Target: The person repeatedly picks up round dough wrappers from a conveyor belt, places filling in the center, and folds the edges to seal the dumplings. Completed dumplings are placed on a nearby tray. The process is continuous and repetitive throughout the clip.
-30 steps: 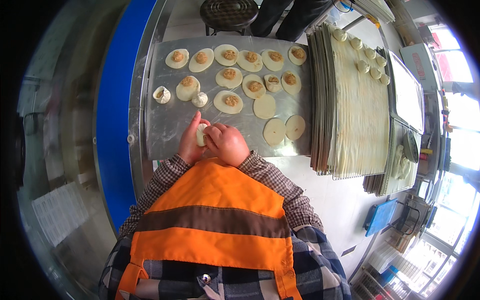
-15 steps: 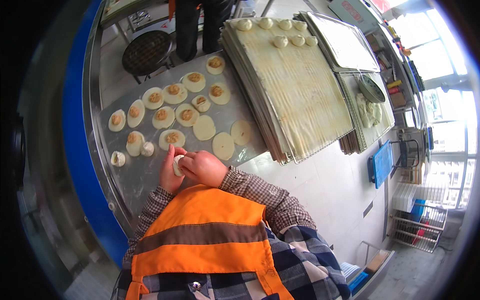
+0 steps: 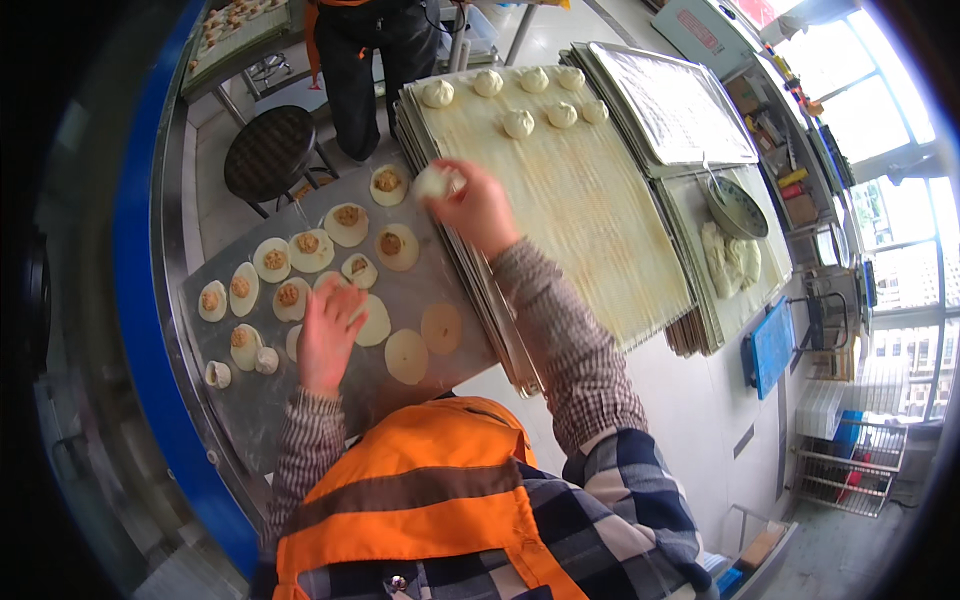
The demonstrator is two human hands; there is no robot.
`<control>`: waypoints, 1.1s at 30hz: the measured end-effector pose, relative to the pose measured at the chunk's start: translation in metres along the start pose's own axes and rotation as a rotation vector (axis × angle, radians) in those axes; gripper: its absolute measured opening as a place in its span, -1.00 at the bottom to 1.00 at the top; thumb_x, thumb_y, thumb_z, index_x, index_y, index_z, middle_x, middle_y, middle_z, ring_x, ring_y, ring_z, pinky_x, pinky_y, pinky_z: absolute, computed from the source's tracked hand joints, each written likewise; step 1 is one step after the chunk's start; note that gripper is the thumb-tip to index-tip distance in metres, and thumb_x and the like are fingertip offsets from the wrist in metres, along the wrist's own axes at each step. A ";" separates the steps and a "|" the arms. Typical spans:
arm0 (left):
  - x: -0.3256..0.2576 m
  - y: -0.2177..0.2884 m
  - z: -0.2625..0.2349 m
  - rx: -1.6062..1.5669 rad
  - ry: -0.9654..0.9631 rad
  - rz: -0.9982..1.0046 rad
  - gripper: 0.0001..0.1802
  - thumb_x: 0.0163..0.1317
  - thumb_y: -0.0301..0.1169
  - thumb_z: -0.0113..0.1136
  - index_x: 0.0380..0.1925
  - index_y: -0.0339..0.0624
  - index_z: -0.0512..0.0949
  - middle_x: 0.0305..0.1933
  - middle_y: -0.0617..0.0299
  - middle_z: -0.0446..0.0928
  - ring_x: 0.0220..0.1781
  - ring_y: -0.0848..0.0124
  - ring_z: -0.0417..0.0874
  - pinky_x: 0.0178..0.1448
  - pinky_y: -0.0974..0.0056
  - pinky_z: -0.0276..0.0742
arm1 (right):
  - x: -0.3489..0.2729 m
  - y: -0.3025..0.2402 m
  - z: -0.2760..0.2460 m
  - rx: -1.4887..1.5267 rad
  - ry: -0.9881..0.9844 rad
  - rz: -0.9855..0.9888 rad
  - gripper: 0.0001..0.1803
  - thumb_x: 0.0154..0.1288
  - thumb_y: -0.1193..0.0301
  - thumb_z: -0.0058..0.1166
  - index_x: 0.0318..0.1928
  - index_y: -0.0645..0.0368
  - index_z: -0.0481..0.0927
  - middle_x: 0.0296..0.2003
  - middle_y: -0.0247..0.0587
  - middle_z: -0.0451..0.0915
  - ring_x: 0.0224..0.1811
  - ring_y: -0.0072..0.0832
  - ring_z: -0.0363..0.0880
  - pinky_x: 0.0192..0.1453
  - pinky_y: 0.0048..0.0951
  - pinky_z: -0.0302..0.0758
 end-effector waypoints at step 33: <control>-0.102 0.099 -0.337 0.738 0.811 0.252 -0.62 0.30 -0.18 0.15 0.01 -0.16 0.44 -0.14 0.25 0.55 -0.25 0.52 0.56 -0.36 0.40 0.48 | -0.142 -0.043 0.327 -0.108 -0.583 -0.056 -0.33 -0.03 0.37 0.33 0.15 0.19 0.41 -0.04 0.06 0.53 -0.02 -0.07 0.54 0.07 -0.22 0.49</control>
Point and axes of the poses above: each hand's wrist, its own x-axis towards the middle knuckle, its own z-axis out of the palm, y = z × x, the point moved 7 cm from there along x, towards the middle knuckle
